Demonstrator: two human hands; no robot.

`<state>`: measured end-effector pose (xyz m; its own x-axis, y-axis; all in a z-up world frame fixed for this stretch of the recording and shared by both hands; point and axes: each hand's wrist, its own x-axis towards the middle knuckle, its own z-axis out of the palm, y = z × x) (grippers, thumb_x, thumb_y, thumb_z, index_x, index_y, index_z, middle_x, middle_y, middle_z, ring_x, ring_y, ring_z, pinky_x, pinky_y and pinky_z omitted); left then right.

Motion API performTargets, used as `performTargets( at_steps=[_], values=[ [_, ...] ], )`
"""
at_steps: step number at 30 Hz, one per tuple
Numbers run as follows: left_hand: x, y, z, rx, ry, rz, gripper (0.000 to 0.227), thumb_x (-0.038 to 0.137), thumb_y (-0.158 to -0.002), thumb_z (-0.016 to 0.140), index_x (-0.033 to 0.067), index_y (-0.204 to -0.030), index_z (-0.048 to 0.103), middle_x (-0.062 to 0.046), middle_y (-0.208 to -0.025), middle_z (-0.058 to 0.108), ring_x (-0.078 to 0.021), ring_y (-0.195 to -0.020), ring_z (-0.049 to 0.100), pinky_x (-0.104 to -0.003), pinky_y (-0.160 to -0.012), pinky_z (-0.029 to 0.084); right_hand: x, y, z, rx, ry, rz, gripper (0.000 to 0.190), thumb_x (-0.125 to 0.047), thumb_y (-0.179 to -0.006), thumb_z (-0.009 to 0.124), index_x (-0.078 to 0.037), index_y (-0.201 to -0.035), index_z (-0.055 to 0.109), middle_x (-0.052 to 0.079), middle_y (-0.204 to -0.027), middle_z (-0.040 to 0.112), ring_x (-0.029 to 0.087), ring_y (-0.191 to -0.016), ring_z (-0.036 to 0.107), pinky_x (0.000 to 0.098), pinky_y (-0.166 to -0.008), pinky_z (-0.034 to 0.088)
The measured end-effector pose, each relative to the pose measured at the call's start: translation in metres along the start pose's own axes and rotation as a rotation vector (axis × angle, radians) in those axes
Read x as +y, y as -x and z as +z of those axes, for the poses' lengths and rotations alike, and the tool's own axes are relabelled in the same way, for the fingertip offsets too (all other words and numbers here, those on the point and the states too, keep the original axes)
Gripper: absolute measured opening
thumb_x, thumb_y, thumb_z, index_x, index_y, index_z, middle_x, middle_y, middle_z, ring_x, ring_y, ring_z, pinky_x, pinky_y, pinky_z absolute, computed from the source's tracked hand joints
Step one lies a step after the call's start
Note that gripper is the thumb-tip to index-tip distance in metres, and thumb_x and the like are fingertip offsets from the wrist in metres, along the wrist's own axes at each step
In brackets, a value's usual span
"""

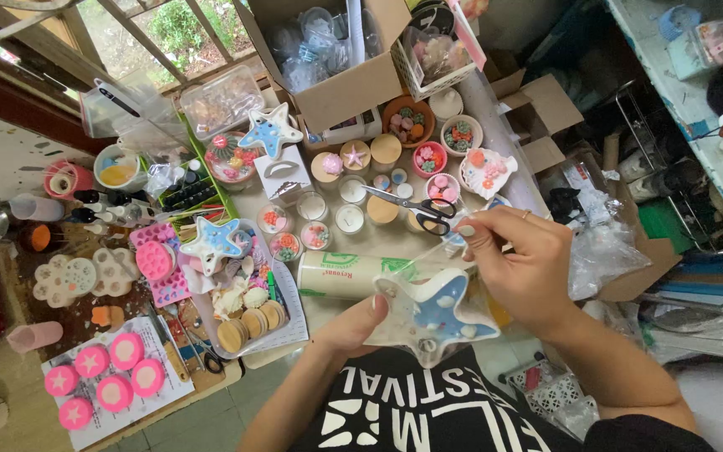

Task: Decorating a starfish-shaped candle or soap mold with small beads and trimming plastic wrap.

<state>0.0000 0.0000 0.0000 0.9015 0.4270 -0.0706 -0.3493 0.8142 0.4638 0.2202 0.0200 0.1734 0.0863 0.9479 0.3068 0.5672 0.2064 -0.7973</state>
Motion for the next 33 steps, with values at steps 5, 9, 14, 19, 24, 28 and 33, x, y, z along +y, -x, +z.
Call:
performTargets(
  at_steps=[5,9,14,19,24,28,33],
  values=[
    [-0.004,0.005,-0.015,0.021,-0.133,-0.025,0.118,0.079,-0.083,0.062,-0.0031,-0.160,0.030,-0.015,-0.154,0.049,-0.0255,-0.139,0.052,-0.041,-0.117,0.042,0.004,0.001,0.000,0.063,0.059,0.072,0.015,-0.010,-0.101,0.071,0.003,-0.094,0.074,0.008,-0.074,0.071,0.011,-0.061,0.066,0.0244,-0.057,0.050],
    [0.011,0.007,0.001,0.030,-0.360,0.035,0.121,0.085,-0.083,0.054,-0.0045,-0.161,0.030,-0.013,-0.161,0.043,-0.0223,-0.146,0.044,-0.039,-0.123,0.035,0.020,0.001,0.003,0.055,0.053,0.131,0.018,-0.012,-0.102,0.070,0.004,-0.097,0.075,0.006,-0.074,0.072,0.007,-0.062,0.063,0.0236,-0.056,0.048],
    [0.025,0.006,0.014,-0.063,-0.388,0.049,0.116,0.083,-0.088,0.054,-0.0044,-0.161,0.030,-0.014,-0.162,0.042,-0.0236,-0.148,0.042,-0.041,-0.124,0.033,0.082,0.018,0.024,-0.206,-0.169,0.394,0.020,-0.016,-0.098,0.068,0.000,-0.094,0.078,0.001,-0.073,0.072,0.004,-0.060,0.059,0.0222,-0.053,0.047],
    [0.019,0.011,0.000,-0.066,-0.355,0.040,0.107,0.078,-0.094,0.051,-0.0009,-0.163,0.029,-0.015,-0.154,0.046,-0.0249,-0.141,0.046,-0.042,-0.119,0.039,0.102,0.046,0.048,-0.464,-0.417,0.626,0.024,-0.021,-0.099,0.069,-0.001,-0.089,0.079,-0.002,-0.072,0.067,0.003,-0.065,0.055,0.0214,-0.057,0.046],
    [0.016,0.009,-0.006,0.021,-0.375,0.082,0.099,0.073,-0.099,0.053,-0.0011,-0.161,0.031,-0.013,-0.150,0.049,-0.0228,-0.139,0.049,-0.041,-0.119,0.041,0.110,0.059,0.054,-0.561,-0.842,0.862,0.019,-0.017,-0.099,0.069,0.001,-0.096,0.074,0.003,-0.087,0.072,0.009,-0.075,0.065,0.0259,-0.064,0.052],
    [-0.007,0.013,-0.039,0.156,-0.239,-0.027,0.101,0.071,-0.094,0.058,0.0009,-0.161,0.029,-0.014,-0.147,0.052,-0.0240,-0.134,0.053,-0.042,-0.115,0.043,0.104,0.058,0.057,-0.585,-1.035,0.935,0.028,-0.020,-0.100,0.060,0.001,-0.112,0.075,0.009,-0.101,0.078,0.014,-0.086,0.073,0.0294,-0.076,0.060],
    [0.050,-0.005,0.034,0.037,-0.038,0.071,0.093,0.066,-0.087,0.062,0.0226,-0.161,0.025,-0.012,-0.148,0.053,-0.0249,-0.130,0.058,-0.042,-0.109,0.048,0.120,0.074,0.064,-0.563,-1.193,1.189,0.047,-0.028,-0.091,0.058,-0.010,-0.135,0.058,0.009,-0.120,0.074,0.020,-0.100,0.076,0.0397,-0.083,0.063]
  ],
)
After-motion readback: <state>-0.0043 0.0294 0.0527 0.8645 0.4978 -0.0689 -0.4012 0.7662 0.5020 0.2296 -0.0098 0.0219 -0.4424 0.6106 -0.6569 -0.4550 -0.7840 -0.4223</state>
